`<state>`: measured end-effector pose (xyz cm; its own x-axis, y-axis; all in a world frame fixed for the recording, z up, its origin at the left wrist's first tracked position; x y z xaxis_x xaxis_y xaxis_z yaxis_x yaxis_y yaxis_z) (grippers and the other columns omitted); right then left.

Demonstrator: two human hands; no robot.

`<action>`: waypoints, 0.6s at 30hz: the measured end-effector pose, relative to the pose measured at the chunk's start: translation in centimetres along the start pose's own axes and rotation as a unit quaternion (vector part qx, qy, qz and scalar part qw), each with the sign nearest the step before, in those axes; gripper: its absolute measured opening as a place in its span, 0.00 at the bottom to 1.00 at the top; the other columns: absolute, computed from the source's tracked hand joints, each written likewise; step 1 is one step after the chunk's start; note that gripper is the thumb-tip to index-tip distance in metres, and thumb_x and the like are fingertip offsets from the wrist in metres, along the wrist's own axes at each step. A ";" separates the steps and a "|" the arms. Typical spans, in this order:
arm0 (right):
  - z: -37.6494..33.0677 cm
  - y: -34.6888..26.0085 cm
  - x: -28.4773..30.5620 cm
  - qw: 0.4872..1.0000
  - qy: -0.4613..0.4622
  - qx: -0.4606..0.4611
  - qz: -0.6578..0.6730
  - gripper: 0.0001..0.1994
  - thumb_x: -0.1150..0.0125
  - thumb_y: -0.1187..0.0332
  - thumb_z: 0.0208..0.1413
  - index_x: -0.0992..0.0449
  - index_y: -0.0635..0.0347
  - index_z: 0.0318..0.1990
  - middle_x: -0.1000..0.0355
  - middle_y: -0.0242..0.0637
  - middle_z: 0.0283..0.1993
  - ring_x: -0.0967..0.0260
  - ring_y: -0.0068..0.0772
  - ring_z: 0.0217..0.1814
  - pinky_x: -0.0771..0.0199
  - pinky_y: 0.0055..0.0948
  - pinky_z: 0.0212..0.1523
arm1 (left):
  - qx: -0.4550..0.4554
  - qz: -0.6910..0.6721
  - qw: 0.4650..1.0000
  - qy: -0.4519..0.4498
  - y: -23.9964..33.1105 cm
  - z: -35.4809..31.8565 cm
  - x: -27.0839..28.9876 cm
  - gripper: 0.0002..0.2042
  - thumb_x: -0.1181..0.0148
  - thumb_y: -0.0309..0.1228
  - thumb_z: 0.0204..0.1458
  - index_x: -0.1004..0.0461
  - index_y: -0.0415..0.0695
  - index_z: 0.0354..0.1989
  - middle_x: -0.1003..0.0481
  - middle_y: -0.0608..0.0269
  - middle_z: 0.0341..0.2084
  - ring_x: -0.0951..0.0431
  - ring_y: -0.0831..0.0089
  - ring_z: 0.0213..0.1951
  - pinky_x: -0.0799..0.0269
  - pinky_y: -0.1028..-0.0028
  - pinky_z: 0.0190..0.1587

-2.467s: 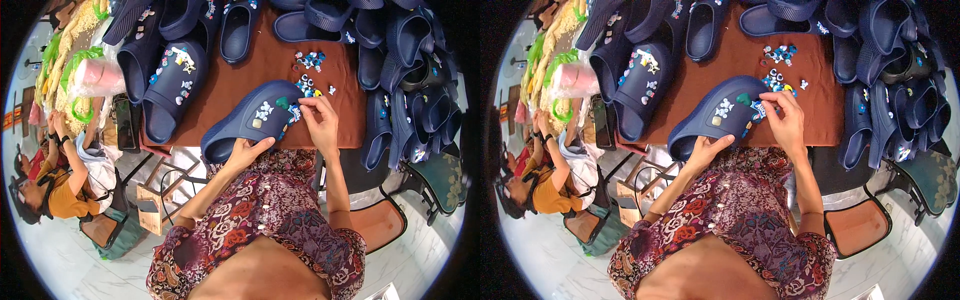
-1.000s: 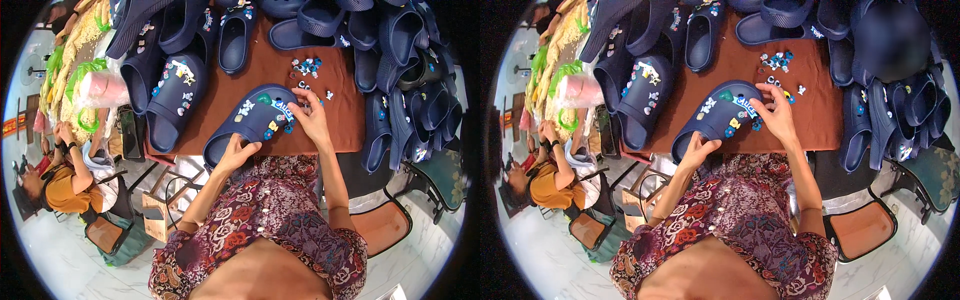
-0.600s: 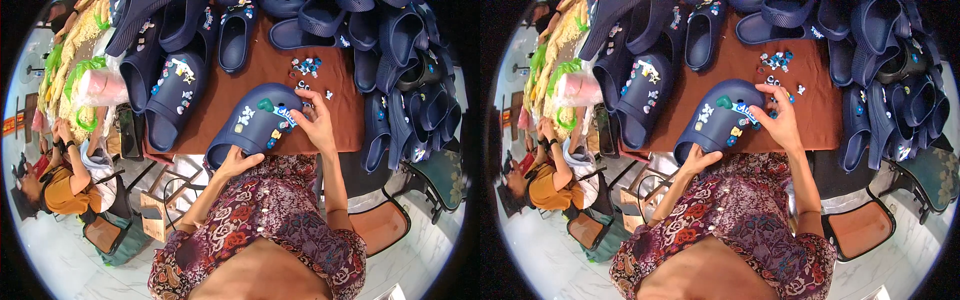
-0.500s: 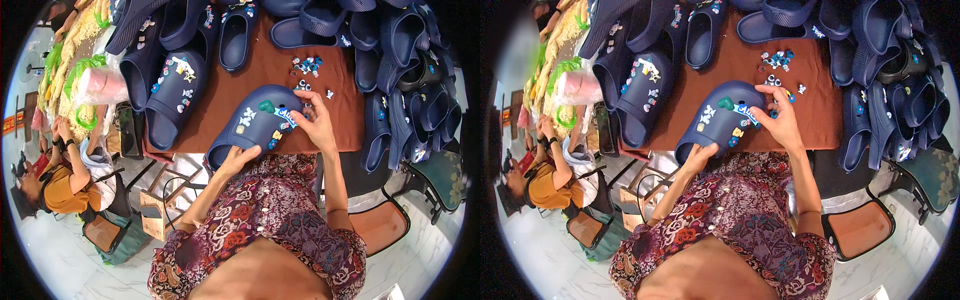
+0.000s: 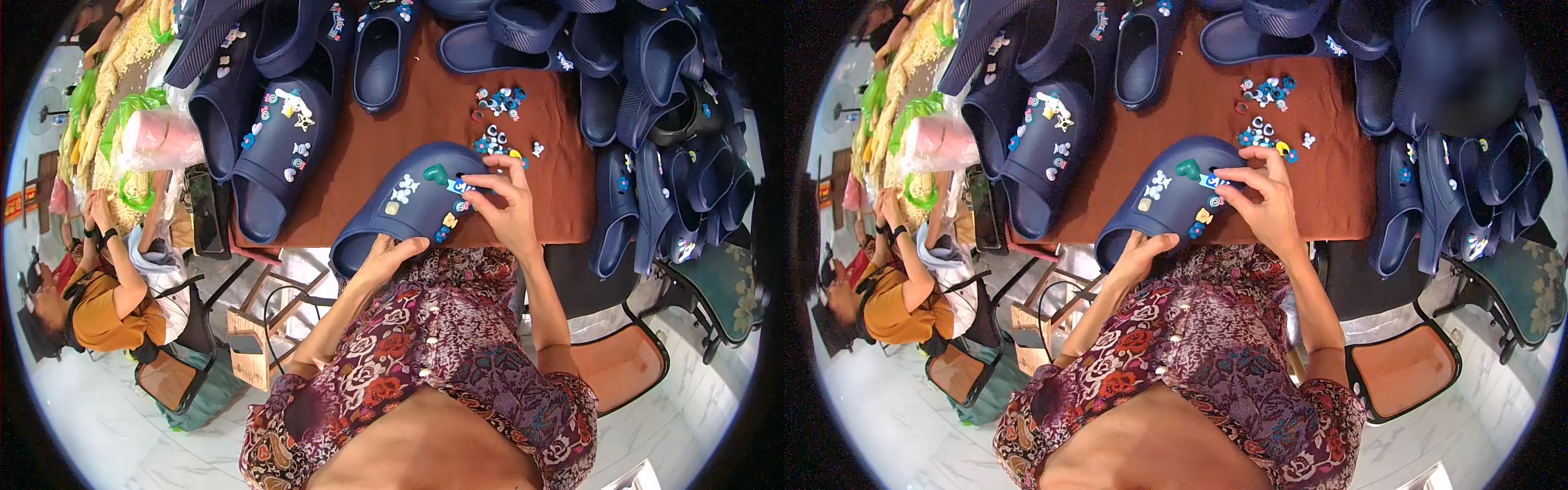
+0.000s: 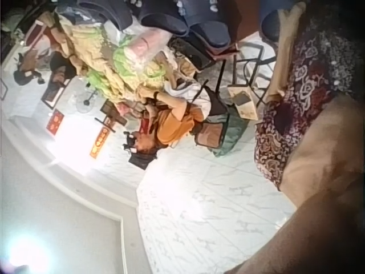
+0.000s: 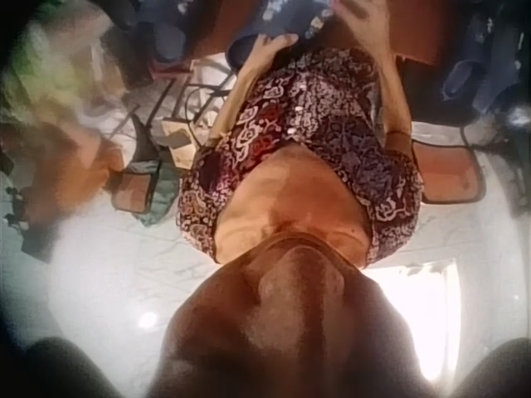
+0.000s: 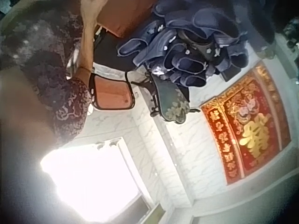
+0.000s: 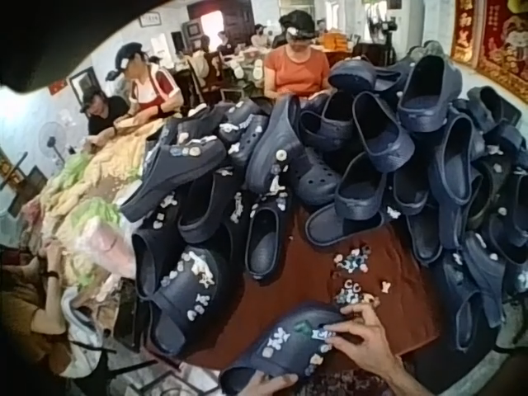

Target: Manually attaching decorative charms to rubber clog shoes.

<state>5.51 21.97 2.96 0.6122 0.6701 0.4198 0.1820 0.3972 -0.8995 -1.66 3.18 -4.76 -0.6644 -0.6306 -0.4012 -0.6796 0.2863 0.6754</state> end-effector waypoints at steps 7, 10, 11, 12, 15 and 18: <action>0.2 0.8 -0.5 0.999 -0.040 -0.011 -0.007 0.12 0.31 0.71 0.47 0.16 0.51 0.41 0.35 0.37 0.50 0.34 0.32 0.47 0.28 0.29 0.45 | 0.023 -0.029 0.999 0.037 -0.2 0.1 0.4 0.40 0.35 0.30 0.45 0.50 0.32 0.66 0.36 0.55 0.58 0.37 0.66 0.59 0.45 0.68 0.63; 0.5 0.8 -0.4 0.998 -0.058 -0.009 -0.010 0.12 0.32 0.72 0.47 0.16 0.51 0.42 0.35 0.37 0.49 0.35 0.34 0.50 0.30 0.30 0.48 | 0.021 -0.035 0.998 0.047 -0.2 0.3 0.8 0.38 0.35 0.31 0.47 0.47 0.30 0.64 0.35 0.55 0.56 0.35 0.68 0.57 0.43 0.70 0.62; 0.6 0.9 -0.4 0.998 -0.057 -0.010 -0.009 0.12 0.32 0.72 0.47 0.16 0.51 0.42 0.35 0.37 0.49 0.35 0.34 0.50 0.30 0.30 0.48 | 0.022 -0.034 0.998 0.047 -0.2 0.4 0.8 0.38 0.35 0.31 0.47 0.47 0.30 0.64 0.35 0.55 0.56 0.35 0.68 0.57 0.43 0.70 0.62; 0.6 0.8 -0.4 0.998 -0.059 0.008 -0.016 0.12 0.32 0.72 0.48 0.16 0.52 0.42 0.35 0.38 0.49 0.35 0.35 0.50 0.31 0.31 0.49 | 0.024 -0.035 0.998 0.045 -0.2 0.5 0.9 0.38 0.35 0.32 0.47 0.48 0.30 0.64 0.35 0.54 0.56 0.35 0.68 0.58 0.43 0.70 0.62; 0.6 0.5 -0.5 0.997 -0.065 0.030 -0.033 0.12 0.33 0.74 0.49 0.17 0.54 0.42 0.34 0.38 0.49 0.34 0.35 0.51 0.32 0.31 0.52 | 0.024 -0.038 0.998 0.044 -0.2 0.6 0.8 0.39 0.34 0.32 0.46 0.48 0.29 0.64 0.35 0.54 0.56 0.36 0.67 0.58 0.44 0.70 0.62; 0.5 0.9 -0.6 0.997 -0.066 0.021 -0.035 0.12 0.33 0.74 0.49 0.17 0.54 0.42 0.34 0.39 0.49 0.34 0.35 0.51 0.32 0.32 0.52 | 0.023 -0.039 0.998 0.048 -0.4 0.9 1.0 0.38 0.35 0.30 0.46 0.47 0.30 0.64 0.34 0.54 0.56 0.36 0.67 0.58 0.44 0.69 0.63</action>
<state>4.94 22.21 1.92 0.4922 0.7147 0.4969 0.1867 0.4709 -0.8622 -2.33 3.09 -5.98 -0.5778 -0.7175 -0.3890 -0.7428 0.2647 0.6150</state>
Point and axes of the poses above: each hand's wrist, its own z-axis towards the middle knuckle, its own x-axis out of the back of the hand, y = z × x, the point moved 10 cm from there along z, towards the middle knuckle
